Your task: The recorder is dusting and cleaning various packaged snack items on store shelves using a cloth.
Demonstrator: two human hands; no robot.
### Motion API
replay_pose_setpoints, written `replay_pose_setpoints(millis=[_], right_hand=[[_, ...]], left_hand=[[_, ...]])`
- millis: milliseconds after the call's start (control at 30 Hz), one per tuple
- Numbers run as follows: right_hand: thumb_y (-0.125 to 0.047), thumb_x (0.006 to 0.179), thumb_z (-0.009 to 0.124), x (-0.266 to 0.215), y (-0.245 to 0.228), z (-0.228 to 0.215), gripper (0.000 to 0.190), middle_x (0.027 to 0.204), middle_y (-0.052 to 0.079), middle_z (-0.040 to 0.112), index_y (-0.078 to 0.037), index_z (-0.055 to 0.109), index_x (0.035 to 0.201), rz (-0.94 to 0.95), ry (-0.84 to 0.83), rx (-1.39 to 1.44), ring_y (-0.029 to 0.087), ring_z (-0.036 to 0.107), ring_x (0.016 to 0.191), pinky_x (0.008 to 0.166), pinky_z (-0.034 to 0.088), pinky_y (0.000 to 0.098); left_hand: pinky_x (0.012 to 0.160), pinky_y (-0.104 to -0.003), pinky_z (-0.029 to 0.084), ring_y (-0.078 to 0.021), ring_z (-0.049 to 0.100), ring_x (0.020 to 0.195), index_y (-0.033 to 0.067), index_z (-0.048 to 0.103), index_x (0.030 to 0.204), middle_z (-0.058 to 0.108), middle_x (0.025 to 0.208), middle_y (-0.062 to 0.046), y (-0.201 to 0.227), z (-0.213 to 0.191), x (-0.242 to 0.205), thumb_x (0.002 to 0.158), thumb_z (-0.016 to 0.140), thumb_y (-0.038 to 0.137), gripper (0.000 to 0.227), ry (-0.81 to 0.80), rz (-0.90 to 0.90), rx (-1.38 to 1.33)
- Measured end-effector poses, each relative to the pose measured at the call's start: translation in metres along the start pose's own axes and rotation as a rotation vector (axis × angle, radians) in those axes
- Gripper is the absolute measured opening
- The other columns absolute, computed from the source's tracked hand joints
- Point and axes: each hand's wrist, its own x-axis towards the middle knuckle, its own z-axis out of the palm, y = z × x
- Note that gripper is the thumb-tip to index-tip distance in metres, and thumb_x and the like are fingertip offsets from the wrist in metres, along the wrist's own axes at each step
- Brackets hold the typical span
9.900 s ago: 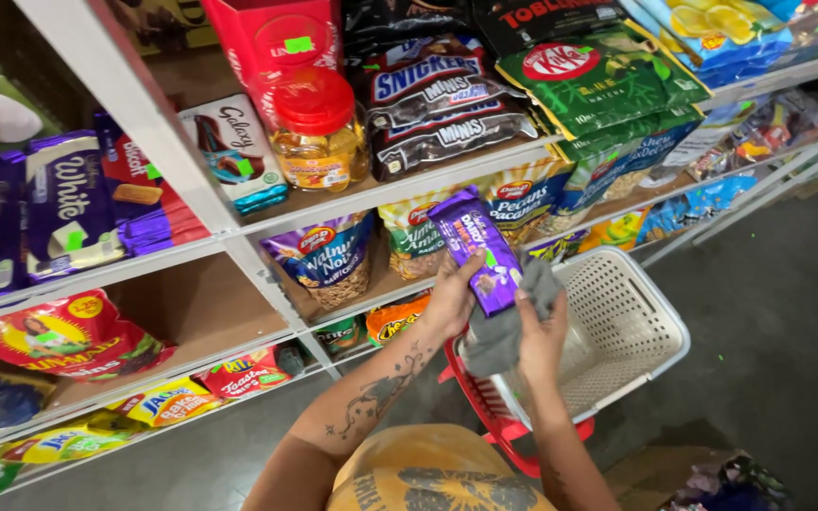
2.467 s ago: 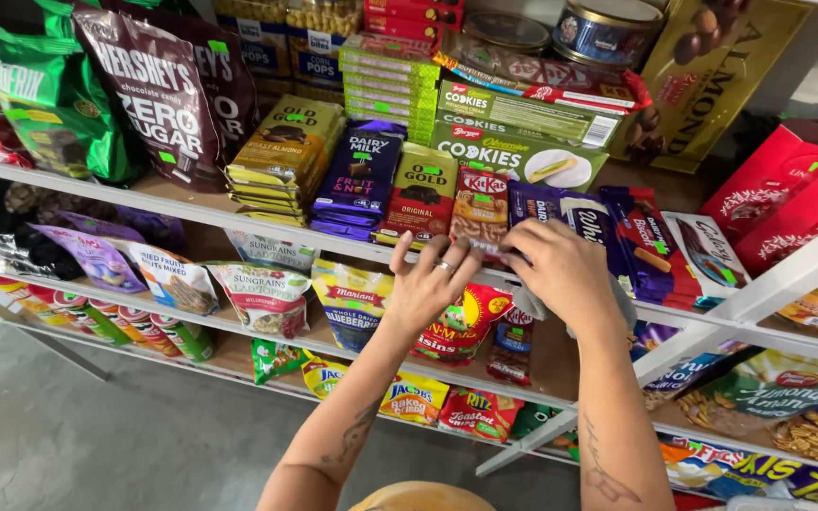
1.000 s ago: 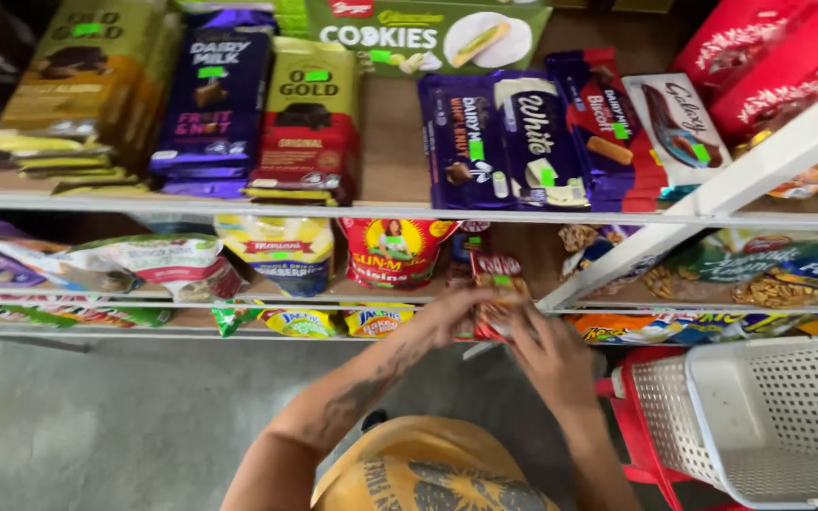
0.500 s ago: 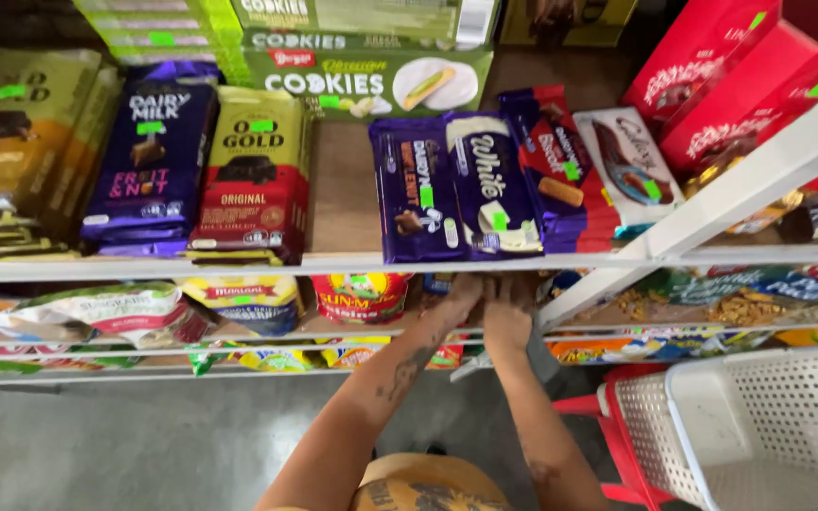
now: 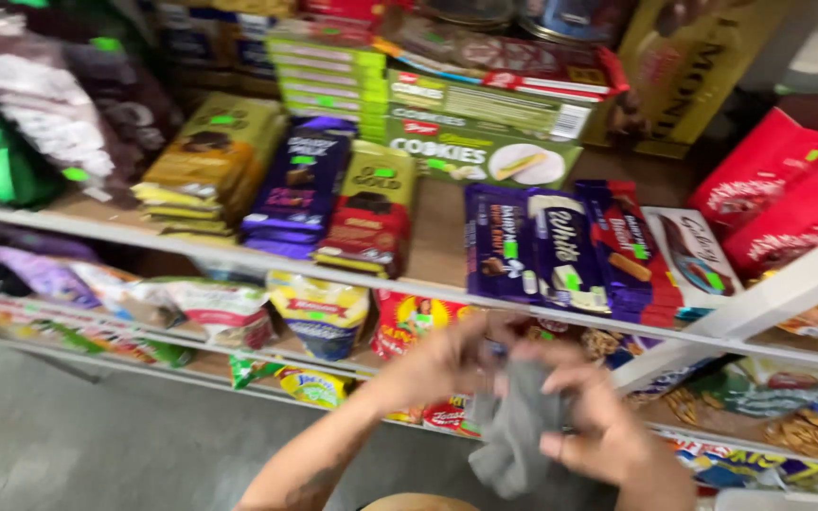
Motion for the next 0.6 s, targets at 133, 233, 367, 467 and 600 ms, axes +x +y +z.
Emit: replay_pose_setpoints(millis=[133,233,367,467,600], right_hand=[[-0.005,0.076,0.083,0.097,-0.028,0.0,0.053,0.133,0.013,0.057,-0.007,0.056,0.121,0.041,0.479,-0.242,0.029,0.057,0.129,0.106,0.051,0.045],[-0.019,0.092,0.076,0.165,-0.012,0.002,0.036,0.112,0.012,0.063,-0.008,0.062,0.123,0.021,0.497,-0.646,0.033,0.063,0.112,0.098,0.051,0.0465],[-0.019,0.081,0.071,0.198,0.05,0.013,0.023,0.105,0.012,0.075,-0.009,0.077,0.102,0.326,-0.012,-1.105,0.039,0.072,0.101,0.084,0.058,0.0532],[-0.025,0.097,0.044,0.225,-0.003,0.027,0.042,0.103,0.021,0.075,0.005,0.074,0.101,0.66,0.036,-0.715,0.032,0.068,0.083,0.082,0.055,0.0439],[-0.015,0.101,0.046,0.234,0.02,-0.001,0.025,0.091,0.011,0.072,-0.003,0.068,0.098,0.648,0.35,-0.444,0.02,0.064,0.077,0.075,0.053,0.0334]], left_hand=[[0.087,-0.037,0.054,-0.0231,0.065,0.102,0.0117,0.057,0.133,0.067,0.113,-0.006,0.065,-0.041,0.015,0.08,0.075,-0.001,0.057,0.631,0.302,0.442],[0.093,-0.043,0.053,-0.0306,0.064,0.105,0.0147,0.059,0.129,0.064,0.115,-0.009,0.056,-0.067,0.028,0.085,0.07,0.006,0.046,0.853,0.234,0.978],[0.088,-0.042,0.044,-0.0265,0.066,0.097,0.0184,0.058,0.117,0.07,0.074,-0.005,-0.024,-0.083,0.044,0.081,0.059,0.016,0.036,0.805,0.047,1.512],[0.085,-0.043,0.052,-0.0355,0.07,0.104,0.0095,0.045,0.147,0.076,0.101,-0.021,0.006,-0.071,0.041,0.086,0.058,0.004,0.062,0.835,0.011,1.301],[0.102,-0.052,0.053,-0.047,0.056,0.127,0.0051,0.024,0.161,0.051,0.147,-0.03,0.035,-0.065,0.043,0.09,0.061,-0.002,0.08,0.904,0.064,1.008]])
